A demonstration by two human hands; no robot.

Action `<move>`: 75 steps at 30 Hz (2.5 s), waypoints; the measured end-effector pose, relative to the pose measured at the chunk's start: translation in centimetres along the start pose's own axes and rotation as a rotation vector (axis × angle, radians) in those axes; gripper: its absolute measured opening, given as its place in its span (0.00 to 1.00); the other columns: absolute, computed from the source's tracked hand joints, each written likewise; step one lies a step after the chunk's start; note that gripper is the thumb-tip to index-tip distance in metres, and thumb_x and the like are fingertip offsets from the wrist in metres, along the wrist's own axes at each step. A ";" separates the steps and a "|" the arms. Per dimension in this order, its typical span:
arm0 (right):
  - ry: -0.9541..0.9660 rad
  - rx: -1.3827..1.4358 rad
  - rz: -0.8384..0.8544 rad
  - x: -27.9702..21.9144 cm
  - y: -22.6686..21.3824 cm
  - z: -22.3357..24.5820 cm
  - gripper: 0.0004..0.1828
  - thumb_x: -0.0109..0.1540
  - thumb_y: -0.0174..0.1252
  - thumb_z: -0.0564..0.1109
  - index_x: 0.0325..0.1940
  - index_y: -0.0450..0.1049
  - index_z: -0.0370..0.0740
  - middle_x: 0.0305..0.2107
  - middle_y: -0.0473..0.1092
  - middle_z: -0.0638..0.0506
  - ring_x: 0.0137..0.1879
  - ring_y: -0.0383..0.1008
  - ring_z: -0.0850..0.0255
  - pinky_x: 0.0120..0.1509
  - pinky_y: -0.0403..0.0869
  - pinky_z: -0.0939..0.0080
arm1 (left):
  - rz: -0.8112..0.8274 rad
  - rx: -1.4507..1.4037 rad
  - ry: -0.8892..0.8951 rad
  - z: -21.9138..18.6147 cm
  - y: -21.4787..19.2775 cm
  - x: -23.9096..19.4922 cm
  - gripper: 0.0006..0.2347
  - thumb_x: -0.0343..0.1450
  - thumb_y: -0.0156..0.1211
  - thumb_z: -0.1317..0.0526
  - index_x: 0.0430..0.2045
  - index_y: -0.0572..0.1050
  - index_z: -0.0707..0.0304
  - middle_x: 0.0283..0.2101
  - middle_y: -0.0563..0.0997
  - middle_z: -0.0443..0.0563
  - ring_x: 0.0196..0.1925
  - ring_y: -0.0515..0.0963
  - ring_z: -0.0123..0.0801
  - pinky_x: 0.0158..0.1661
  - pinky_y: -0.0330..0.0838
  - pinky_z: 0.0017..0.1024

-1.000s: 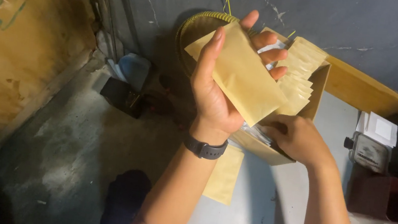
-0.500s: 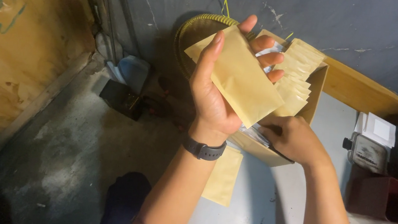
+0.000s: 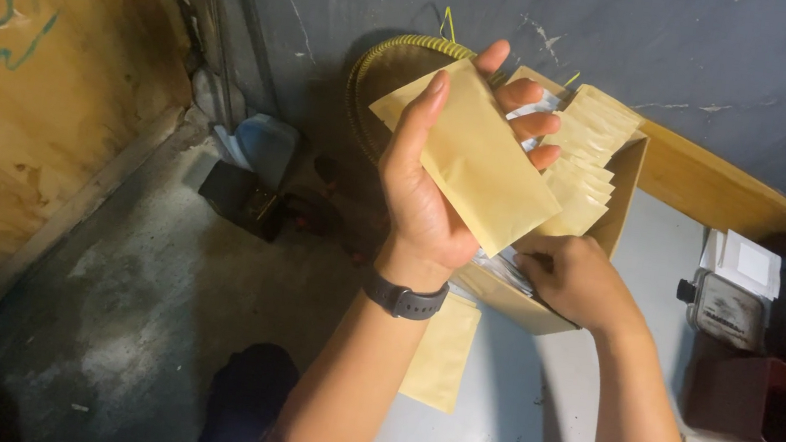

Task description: The person places small white packets inside larger paper envelopes by hand, then organizes the filled envelopes in a cardboard box.

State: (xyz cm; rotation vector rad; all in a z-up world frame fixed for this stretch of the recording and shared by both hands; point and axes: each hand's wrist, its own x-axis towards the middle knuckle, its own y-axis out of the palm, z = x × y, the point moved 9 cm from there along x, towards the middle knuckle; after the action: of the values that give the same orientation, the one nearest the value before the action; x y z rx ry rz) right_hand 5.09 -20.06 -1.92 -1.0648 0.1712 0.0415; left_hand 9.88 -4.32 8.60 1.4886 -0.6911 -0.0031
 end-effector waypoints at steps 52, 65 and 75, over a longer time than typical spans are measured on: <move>0.158 0.823 -0.983 -14.6 -9.6 -0.2 0.15 0.61 0.70 0.38 0.52 0.80 0.39 0.34 0.74 0.54 0.39 0.73 0.71 0.48 0.79 0.75 | -0.168 -0.019 0.031 11.4 -5.7 -0.9 0.21 0.68 0.54 0.64 0.58 0.66 0.60 0.48 0.78 0.62 0.60 0.75 0.59 0.61 0.67 0.57; 0.255 0.903 -0.930 -13.5 -9.3 -3.0 0.09 0.65 0.68 0.43 0.49 0.81 0.41 0.35 0.78 0.53 0.35 0.74 0.73 0.41 0.79 0.79 | -0.099 0.124 0.055 11.4 -5.6 -1.2 0.28 0.68 0.53 0.65 0.67 0.63 0.61 0.49 0.78 0.62 0.56 0.77 0.61 0.60 0.68 0.58; 0.163 0.783 -0.759 -12.9 -9.5 -0.2 0.30 0.55 0.70 0.35 0.63 0.77 0.38 0.32 0.75 0.51 0.36 0.69 0.73 0.47 0.70 0.76 | -0.239 0.164 0.063 10.8 -5.9 -1.2 0.27 0.63 0.53 0.63 0.62 0.68 0.57 0.41 0.76 0.58 0.53 0.79 0.61 0.59 0.66 0.53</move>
State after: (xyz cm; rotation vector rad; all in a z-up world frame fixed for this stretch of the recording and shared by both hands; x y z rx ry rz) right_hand -6.57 -24.24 8.26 -0.2954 -0.0809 -0.7442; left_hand 6.77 -14.32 1.97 1.7150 -0.4679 -0.0840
